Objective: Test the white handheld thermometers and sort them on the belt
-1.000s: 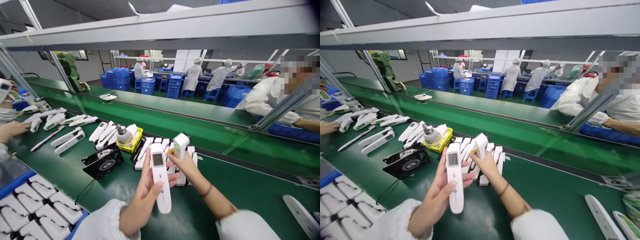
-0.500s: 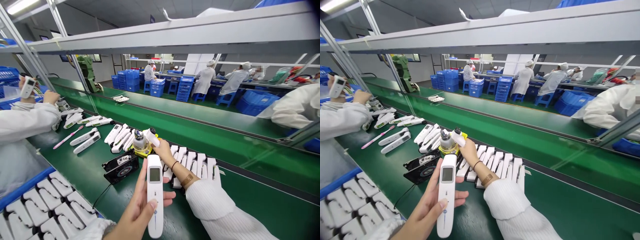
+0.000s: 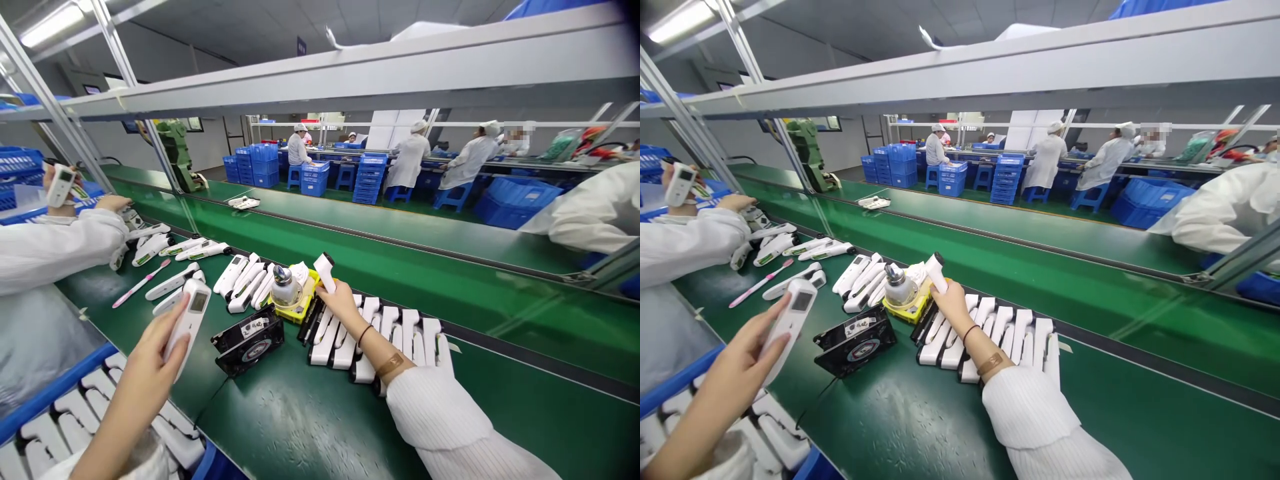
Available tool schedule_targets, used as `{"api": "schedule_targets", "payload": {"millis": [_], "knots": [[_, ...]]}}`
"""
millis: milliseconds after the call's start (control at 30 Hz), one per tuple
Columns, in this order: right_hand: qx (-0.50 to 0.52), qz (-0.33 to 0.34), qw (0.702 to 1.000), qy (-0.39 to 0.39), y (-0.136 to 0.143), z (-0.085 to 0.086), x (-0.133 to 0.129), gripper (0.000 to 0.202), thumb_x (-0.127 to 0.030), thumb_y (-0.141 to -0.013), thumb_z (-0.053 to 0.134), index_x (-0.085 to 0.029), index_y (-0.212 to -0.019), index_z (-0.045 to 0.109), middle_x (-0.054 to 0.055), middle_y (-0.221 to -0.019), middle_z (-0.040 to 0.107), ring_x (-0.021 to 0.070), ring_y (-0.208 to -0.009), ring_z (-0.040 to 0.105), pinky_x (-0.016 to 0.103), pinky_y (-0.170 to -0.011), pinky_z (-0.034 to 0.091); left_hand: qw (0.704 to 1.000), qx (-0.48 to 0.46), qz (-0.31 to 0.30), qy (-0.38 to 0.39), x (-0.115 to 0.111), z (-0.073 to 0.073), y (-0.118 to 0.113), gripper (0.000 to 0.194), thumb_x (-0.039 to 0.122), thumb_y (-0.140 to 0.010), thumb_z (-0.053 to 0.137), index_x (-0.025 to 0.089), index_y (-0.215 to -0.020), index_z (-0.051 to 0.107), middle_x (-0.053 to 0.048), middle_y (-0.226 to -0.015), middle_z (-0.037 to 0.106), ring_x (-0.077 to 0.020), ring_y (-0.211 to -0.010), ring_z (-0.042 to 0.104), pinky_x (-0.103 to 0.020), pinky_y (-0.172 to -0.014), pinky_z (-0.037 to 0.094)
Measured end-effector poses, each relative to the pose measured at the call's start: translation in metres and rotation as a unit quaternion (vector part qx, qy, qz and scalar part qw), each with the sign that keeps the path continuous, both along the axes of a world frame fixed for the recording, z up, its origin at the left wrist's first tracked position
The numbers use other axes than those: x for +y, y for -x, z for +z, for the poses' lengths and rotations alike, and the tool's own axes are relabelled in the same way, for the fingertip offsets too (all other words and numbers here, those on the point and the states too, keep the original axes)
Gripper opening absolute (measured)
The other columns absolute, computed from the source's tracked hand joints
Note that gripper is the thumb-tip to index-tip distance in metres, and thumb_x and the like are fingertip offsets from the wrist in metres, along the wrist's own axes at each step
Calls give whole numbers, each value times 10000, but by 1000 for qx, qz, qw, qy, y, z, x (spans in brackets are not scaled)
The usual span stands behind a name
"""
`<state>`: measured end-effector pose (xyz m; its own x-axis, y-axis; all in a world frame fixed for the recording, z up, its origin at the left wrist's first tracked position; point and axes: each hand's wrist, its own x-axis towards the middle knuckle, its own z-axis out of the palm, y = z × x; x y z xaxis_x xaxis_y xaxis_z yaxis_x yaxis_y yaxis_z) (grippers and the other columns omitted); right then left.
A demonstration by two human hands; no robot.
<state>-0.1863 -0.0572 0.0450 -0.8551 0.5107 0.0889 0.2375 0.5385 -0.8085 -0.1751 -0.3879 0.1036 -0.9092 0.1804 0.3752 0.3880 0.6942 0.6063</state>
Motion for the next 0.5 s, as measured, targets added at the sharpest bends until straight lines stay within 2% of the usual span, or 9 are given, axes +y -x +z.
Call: {"api": "schedule_targets", "payload": {"millis": [67,167,233,267,333,367,433,467,500], "knots": [[-1,-2,1000,1,1,1,1,202,-244,-768,582,-96,-881,661,112,-869,705,228,-803,653,279,-696,463,998,-50,16,45,-8,-26,26,516,366,-837,392,176,-1300,518,-101,-1288,575,-293,-1155,550,-416,-957,452],[-5,9,1000,-3,2,4,0,205,-279,-758,619,-101,-849,668,109,-835,706,229,-779,653,271,-661,452,990,-119,-2,77,-13,-66,51,531,320,-806,396,136,-1288,520,-123,-1268,593,-296,-1148,565,-407,-940,461],[-11,18,1000,-8,1,6,-3,232,-315,-721,671,-110,-828,672,101,-812,707,230,-760,652,262,-632,443,989,-127,-9,76,-12,-79,56,534,287,-779,422,133,-1282,518,-122,-1245,610,-296,-1117,587,-409,-924,475],[-14,21,1000,-11,1,7,-4,239,-318,-700,691,-114,-822,674,97,-807,709,230,-753,652,259,-622,438,989,-127,-6,74,-11,-79,55,532,277,-776,423,126,-1278,515,-130,-1235,613,-298,-1089,603,-413,-907,485],[-20,23,999,-18,0,7,-5,218,-281,-682,699,-115,-823,682,95,-812,712,230,-750,654,255,-616,433,993,-99,24,65,-4,-66,45,506,289,-807,408,120,-1274,511,-149,-1239,595,-302,-1016,629,-422,-848,509],[-23,24,999,-21,0,7,-6,199,-251,-684,686,-115,-830,687,95,-815,713,228,-749,655,252,-615,431,995,-74,44,56,3,-54,35,493,309,-841,386,123,-1283,500,-158,-1260,568,-305,-992,630,-428,-812,516],[-24,29,999,-25,0,6,-6,175,-201,-689,652,-113,-834,695,90,-804,715,223,-738,657,244,-606,427,995,50,85,7,24,-26,12,396,338,-888,397,165,-1208,554,-124,-1231,565,-282,-957,618,-389,-753,517],[-24,32,999,-28,0,5,-6,171,-187,-692,638,-113,-835,697,87,-799,715,218,-730,656,240,-599,424,991,112,72,-18,39,-13,-1,326,320,-903,404,179,-1127,595,-103,-1186,582,-265,-976,602,-359,-753,510],[-23,34,999,-31,-1,4,-6,168,-178,-696,626,-113,-833,698,85,-796,715,214,-725,656,236,-593,420,986,160,27,-29,55,-2,-13,268,287,-910,414,183,-1034,628,-87,-1116,605,-243,-960,598,-344,-785,497]]}}
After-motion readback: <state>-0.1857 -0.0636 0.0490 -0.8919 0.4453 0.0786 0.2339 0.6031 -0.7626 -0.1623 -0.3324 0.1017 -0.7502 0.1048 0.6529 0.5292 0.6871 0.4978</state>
